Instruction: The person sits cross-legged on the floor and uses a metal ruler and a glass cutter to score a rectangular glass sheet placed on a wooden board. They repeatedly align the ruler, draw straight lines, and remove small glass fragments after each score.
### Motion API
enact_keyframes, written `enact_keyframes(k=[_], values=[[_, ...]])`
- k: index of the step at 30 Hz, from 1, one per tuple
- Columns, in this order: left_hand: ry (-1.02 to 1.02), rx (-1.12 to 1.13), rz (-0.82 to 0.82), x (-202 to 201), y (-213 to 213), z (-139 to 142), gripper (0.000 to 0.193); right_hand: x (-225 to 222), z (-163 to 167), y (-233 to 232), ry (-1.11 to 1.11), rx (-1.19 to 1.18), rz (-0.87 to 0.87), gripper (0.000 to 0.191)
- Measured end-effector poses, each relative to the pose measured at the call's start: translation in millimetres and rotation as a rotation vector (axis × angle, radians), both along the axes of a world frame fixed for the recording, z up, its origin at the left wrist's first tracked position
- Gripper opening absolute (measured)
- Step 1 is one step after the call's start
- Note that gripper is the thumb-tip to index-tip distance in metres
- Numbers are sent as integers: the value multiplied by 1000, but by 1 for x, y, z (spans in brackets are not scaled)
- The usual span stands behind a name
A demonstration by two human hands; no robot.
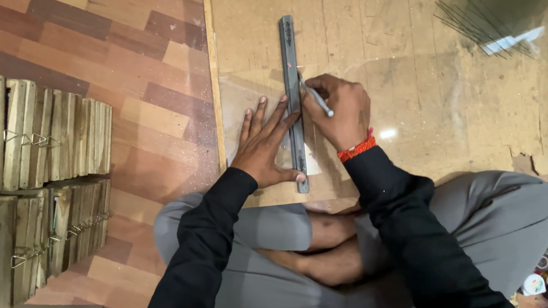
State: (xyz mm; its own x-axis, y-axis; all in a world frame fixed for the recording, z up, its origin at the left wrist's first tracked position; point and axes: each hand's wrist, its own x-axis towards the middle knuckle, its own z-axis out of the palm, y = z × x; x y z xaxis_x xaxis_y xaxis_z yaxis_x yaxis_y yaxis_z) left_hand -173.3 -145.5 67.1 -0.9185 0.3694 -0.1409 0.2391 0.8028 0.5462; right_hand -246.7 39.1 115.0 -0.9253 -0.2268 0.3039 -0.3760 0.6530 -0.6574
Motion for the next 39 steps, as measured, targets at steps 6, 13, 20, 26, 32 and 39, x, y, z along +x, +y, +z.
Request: enact_keyframes(k=[6,13,20,26,32,39], values=[[-8,19,13,0,1,1,133,-10,-5,-2,-2,-17,38,22],[-17,26,22,1,0,6,132,-26,12,-10,-77,79,48,18],[-34,22,28,1,2,11,131,-65,29,-17,-195,187,62,15],[-26,-4,34,1,2,8,132,-1,33,1,-180,150,110,15],[3,-10,34,0,3,1,133,94,46,21,-334,145,140,13],[62,-43,18,-1,4,-3,132,132,64,24,-340,131,42,17]])
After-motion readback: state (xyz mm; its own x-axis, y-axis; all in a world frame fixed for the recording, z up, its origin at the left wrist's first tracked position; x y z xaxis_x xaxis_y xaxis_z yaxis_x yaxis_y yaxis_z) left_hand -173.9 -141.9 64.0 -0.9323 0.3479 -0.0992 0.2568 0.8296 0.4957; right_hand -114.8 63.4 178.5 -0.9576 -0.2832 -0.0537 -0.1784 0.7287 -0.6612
